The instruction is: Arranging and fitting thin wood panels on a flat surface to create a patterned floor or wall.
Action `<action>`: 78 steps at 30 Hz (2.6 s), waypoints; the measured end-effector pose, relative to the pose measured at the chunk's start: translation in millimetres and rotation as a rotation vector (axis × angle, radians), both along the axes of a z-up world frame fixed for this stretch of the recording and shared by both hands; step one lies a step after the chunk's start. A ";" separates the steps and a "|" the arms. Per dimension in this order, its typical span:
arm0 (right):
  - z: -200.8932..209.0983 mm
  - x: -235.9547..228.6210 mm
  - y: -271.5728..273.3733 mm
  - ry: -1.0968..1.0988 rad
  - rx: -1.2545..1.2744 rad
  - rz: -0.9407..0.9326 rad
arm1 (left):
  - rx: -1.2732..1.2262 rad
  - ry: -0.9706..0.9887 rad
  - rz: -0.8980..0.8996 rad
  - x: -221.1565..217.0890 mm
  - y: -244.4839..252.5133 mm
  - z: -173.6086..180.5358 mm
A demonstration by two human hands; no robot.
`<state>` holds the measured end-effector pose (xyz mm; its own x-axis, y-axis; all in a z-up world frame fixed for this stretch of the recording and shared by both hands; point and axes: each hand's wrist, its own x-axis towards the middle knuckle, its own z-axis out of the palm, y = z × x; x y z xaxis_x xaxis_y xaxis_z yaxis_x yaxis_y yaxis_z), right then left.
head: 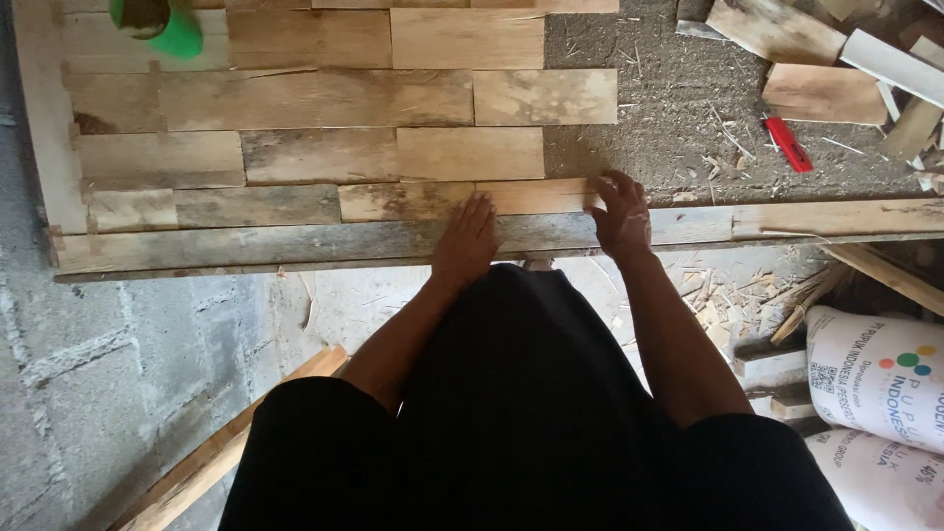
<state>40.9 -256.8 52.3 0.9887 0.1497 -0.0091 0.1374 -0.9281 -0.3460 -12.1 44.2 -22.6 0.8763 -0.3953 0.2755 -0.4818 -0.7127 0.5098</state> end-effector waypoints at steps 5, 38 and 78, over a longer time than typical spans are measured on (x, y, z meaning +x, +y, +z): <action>-0.4 -3.4 0.8 -0.013 0.039 0.004 | 0.050 -0.023 0.012 -0.3 -0.5 -3.4; -8.8 3.4 -15.1 -0.011 0.053 0.041 | 0.059 -0.041 0.002 -0.8 -1.8 -12.7; -8.9 50.3 92.9 0.264 0.114 -0.247 | 0.051 0.099 0.243 38.6 107.7 -11.4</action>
<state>91.2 -163.9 43.4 0.9608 -0.0787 -0.2657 -0.1939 -0.8758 -0.4421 26.5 151.9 -34.0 0.9688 -0.1815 0.1689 -0.2433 -0.8272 0.5065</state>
